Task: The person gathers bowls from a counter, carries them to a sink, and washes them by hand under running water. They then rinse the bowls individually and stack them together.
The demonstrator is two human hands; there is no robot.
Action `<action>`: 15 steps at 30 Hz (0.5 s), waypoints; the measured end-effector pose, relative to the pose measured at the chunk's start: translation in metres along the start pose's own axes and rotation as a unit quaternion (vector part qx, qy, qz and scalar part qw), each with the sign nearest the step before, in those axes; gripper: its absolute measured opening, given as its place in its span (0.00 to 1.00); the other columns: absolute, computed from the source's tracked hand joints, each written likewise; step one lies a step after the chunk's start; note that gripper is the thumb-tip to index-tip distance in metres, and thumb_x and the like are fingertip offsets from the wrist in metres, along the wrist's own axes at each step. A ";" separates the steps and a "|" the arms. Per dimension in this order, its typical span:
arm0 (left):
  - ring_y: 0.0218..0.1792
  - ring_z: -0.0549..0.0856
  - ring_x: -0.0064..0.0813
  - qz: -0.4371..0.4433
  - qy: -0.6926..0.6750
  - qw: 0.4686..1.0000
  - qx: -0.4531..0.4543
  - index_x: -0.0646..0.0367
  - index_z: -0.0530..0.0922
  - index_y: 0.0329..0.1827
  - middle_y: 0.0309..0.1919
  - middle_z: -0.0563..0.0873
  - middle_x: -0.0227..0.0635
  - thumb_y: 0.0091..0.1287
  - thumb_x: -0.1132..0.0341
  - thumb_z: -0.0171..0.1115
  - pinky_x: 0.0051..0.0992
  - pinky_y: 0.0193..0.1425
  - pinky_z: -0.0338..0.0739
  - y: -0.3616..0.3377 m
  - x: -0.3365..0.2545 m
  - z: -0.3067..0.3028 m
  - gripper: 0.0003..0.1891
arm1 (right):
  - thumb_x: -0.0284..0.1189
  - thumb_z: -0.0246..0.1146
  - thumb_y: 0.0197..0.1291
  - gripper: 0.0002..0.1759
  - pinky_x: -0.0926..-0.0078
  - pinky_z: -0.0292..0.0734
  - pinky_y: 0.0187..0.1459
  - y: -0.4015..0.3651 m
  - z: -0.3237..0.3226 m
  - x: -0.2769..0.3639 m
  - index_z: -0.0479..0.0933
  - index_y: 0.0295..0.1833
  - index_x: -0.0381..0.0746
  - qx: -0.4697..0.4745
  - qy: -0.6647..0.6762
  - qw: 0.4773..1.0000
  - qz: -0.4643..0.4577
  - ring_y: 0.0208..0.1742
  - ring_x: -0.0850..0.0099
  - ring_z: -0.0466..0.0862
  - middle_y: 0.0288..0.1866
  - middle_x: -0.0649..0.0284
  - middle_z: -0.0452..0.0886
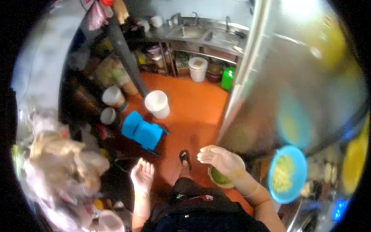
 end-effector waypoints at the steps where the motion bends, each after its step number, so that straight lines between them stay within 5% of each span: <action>1: 0.45 0.75 0.31 0.008 0.002 1.000 -0.027 0.60 0.73 0.46 0.39 0.78 0.32 0.50 0.65 0.60 0.31 0.57 0.67 0.024 -0.009 -0.015 0.19 | 0.31 0.48 0.58 0.17 0.63 0.70 0.52 0.037 -0.004 0.014 0.73 0.45 0.30 0.009 0.009 1.000 -0.004 0.46 0.59 0.78 0.42 0.49 0.78; 5: 0.47 0.73 0.31 0.028 -0.050 0.987 -0.151 0.58 0.72 0.47 0.43 0.76 0.31 0.48 0.65 0.59 0.32 0.57 0.66 0.140 -0.046 -0.057 0.21 | 0.32 0.47 0.60 0.17 0.60 0.69 0.53 0.178 -0.019 0.080 0.72 0.45 0.30 0.007 0.037 0.999 -0.040 0.48 0.58 0.77 0.43 0.48 0.78; 9: 0.44 0.73 0.31 -0.001 -0.027 0.993 -0.119 0.61 0.71 0.47 0.40 0.75 0.33 0.49 0.67 0.57 0.32 0.55 0.66 0.258 -0.060 0.054 0.20 | 0.31 0.46 0.60 0.17 0.61 0.69 0.53 0.282 -0.012 0.144 0.72 0.46 0.28 -0.013 0.089 0.994 -0.069 0.47 0.57 0.77 0.43 0.47 0.77; 12: 0.39 0.74 0.32 -0.125 -0.004 0.992 0.017 0.62 0.72 0.43 0.33 0.76 0.34 0.50 0.67 0.57 0.31 0.53 0.67 0.365 -0.036 0.148 0.17 | 0.30 0.47 0.60 0.17 0.62 0.69 0.54 0.336 -0.024 0.196 0.72 0.46 0.29 -0.020 -0.014 0.992 -0.127 0.46 0.58 0.78 0.42 0.48 0.78; 14: 0.41 0.76 0.34 -0.196 0.030 0.978 0.067 0.61 0.73 0.42 0.36 0.77 0.34 0.50 0.67 0.58 0.34 0.56 0.67 0.436 -0.013 0.196 0.15 | 0.31 0.48 0.59 0.17 0.61 0.69 0.51 0.362 -0.030 0.241 0.71 0.46 0.28 -0.062 -0.376 0.895 -0.230 0.44 0.56 0.77 0.39 0.49 0.77; 15: 0.43 0.75 0.35 -0.213 0.029 0.973 0.080 0.62 0.72 0.44 0.39 0.77 0.36 0.52 0.67 0.57 0.34 0.56 0.67 0.470 -0.002 0.208 0.16 | 0.32 0.49 0.59 0.17 0.62 0.70 0.50 0.374 -0.048 0.255 0.70 0.45 0.28 -0.098 -0.381 0.887 -0.241 0.43 0.56 0.77 0.38 0.49 0.77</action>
Point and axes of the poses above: each hand's wrist, its own y-axis towards the middle knuckle, its own z-axis out of the palm, x = y × z, the point moved 6 cm from there along y, towards the middle knuckle
